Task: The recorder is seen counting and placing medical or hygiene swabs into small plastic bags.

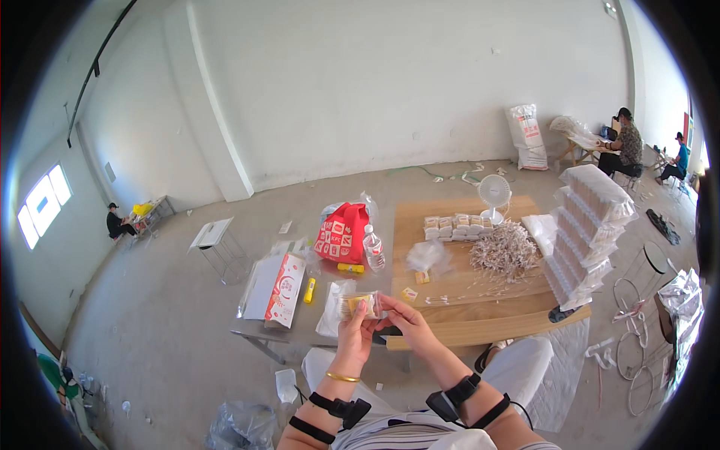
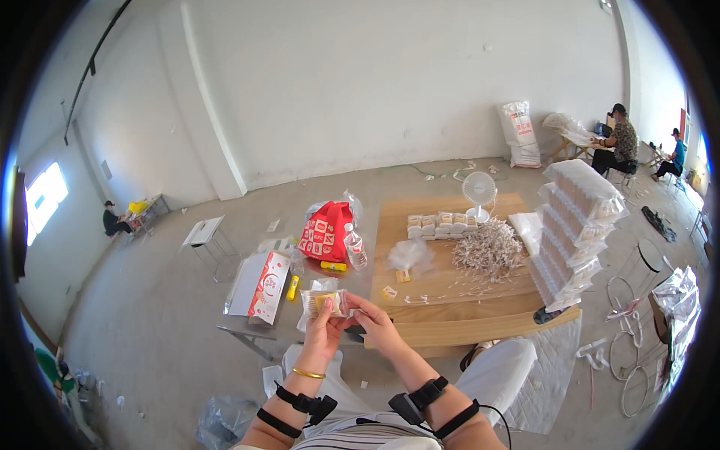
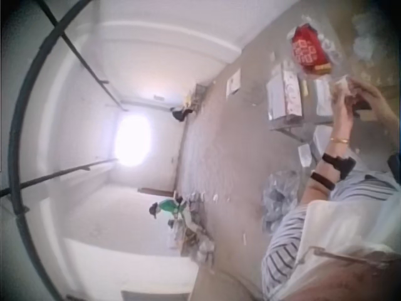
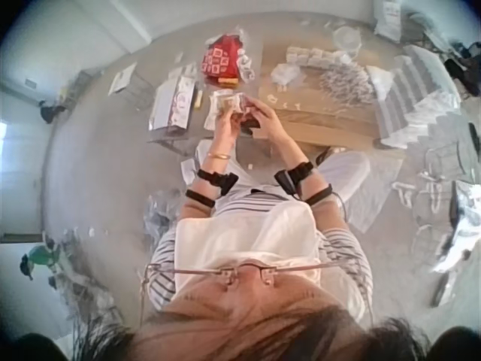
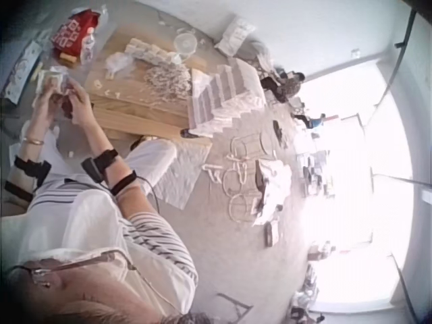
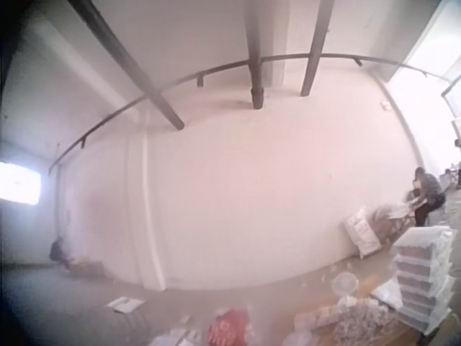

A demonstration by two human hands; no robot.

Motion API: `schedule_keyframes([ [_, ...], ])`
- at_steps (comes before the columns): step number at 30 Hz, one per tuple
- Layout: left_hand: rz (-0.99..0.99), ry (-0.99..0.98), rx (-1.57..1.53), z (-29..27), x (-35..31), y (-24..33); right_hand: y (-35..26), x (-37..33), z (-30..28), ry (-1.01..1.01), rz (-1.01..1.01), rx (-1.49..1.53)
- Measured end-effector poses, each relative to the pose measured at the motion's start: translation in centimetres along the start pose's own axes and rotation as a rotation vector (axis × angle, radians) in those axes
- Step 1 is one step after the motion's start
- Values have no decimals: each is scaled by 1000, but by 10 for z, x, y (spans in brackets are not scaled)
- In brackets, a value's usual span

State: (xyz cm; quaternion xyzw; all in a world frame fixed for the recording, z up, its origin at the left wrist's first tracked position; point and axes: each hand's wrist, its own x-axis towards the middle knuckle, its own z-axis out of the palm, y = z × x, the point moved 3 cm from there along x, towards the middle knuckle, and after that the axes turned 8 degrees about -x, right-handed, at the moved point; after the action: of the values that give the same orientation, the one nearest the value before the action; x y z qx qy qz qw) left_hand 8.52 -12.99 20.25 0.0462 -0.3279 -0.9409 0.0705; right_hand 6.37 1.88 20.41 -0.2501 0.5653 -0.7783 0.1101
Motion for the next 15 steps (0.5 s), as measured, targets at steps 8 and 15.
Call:
schedule_keyframes([
  [8,57,-15,122,23,-13,-2,-15,-10,-7,58,-65,-200],
  [15,10,-49,-74,25,-14,9,-36,-24,6,122,-85,-224],
])
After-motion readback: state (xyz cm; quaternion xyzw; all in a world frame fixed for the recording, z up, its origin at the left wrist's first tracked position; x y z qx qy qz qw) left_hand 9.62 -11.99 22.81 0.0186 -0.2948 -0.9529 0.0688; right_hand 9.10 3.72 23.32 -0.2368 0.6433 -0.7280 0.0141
